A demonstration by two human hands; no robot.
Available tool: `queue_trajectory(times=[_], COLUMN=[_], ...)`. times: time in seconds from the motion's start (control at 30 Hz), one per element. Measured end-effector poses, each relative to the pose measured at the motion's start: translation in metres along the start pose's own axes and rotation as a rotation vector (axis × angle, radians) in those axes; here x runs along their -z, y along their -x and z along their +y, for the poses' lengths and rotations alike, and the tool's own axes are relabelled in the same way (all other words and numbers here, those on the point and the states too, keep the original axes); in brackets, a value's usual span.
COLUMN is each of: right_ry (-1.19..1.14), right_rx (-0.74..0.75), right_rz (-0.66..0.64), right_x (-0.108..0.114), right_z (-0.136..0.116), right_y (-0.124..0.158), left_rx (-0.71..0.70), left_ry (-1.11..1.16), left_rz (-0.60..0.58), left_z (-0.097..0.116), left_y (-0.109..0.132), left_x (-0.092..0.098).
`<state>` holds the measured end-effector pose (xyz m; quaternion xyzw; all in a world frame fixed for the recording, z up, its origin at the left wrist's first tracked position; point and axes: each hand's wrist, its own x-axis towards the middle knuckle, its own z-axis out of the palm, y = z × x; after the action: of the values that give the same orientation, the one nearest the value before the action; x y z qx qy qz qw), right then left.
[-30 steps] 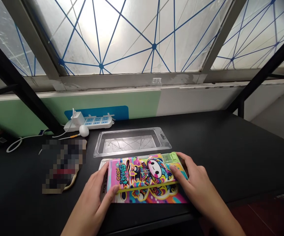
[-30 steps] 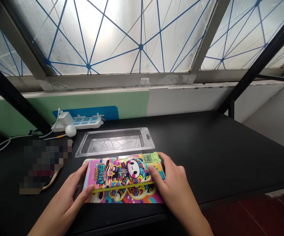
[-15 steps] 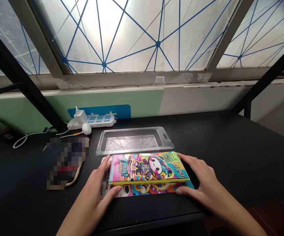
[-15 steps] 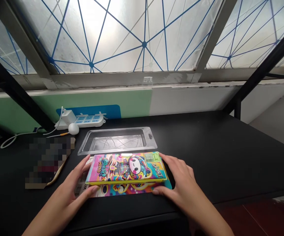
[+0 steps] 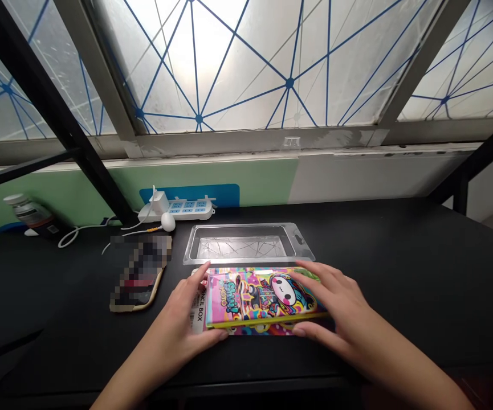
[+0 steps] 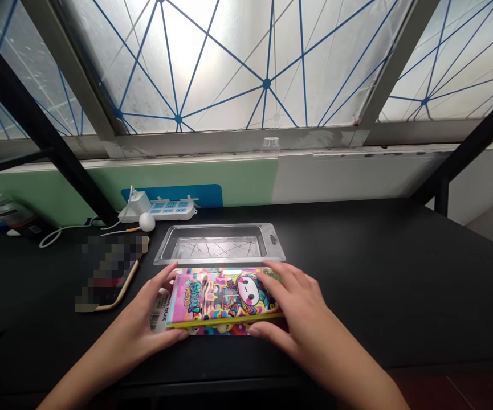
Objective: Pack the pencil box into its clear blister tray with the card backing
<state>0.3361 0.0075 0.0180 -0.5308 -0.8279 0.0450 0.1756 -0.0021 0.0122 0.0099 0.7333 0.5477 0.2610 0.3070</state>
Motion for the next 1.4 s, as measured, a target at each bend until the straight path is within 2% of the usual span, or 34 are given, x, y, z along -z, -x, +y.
queue_trajectory(times=[0.17,0.37,0.43,0.67,0.83,0.93,1.07,1.23,1.3,1.4], right_ry=[-0.055,-0.152,-0.178,-0.195,-0.185,-0.110,0.033,0.072,0.043,-0.020], right_rx=[0.117,0.096,0.074,0.085,0.114,0.163,0.272,0.486,0.528,0.508], right_rz=[-0.107,-0.250,-0.256,-0.178,-0.123,-0.018,0.187,0.392,0.398,0.317], right_x=[0.005,0.010,0.008,-0.002,-0.002,0.001,0.000,0.001,0.007,0.015], right_z=[-0.040,-0.046,-0.045,-0.043,-0.042,-0.045,-0.051,-0.053,-0.049,-0.037], right_y=[-0.036,-0.062,-0.067,-0.069,-0.068,-0.069,-0.065,-0.040,-0.024,-0.001], left_rx=[-0.030,-0.016,-0.018,-0.024,-0.049,-0.075,-0.087,-0.079,-0.091,-0.068], left_ry=[0.021,0.034,0.031,-0.008,-0.049,-0.057,-0.055,0.003,0.046,0.070], left_rz=[0.027,0.031,0.027,0.032,0.042,0.063,0.060,-0.043,-0.114,-0.117], left_z=[0.000,-0.003,-0.003,0.001,0.007,0.011,0.011,-0.003,-0.009,-0.013], left_y=[0.001,-0.001,-0.001,0.002,0.004,0.002,0.001,0.008,0.013,0.017], left_x=[0.000,0.002,0.003,0.003,0.003,0.004,0.009,0.022,0.028,0.033])
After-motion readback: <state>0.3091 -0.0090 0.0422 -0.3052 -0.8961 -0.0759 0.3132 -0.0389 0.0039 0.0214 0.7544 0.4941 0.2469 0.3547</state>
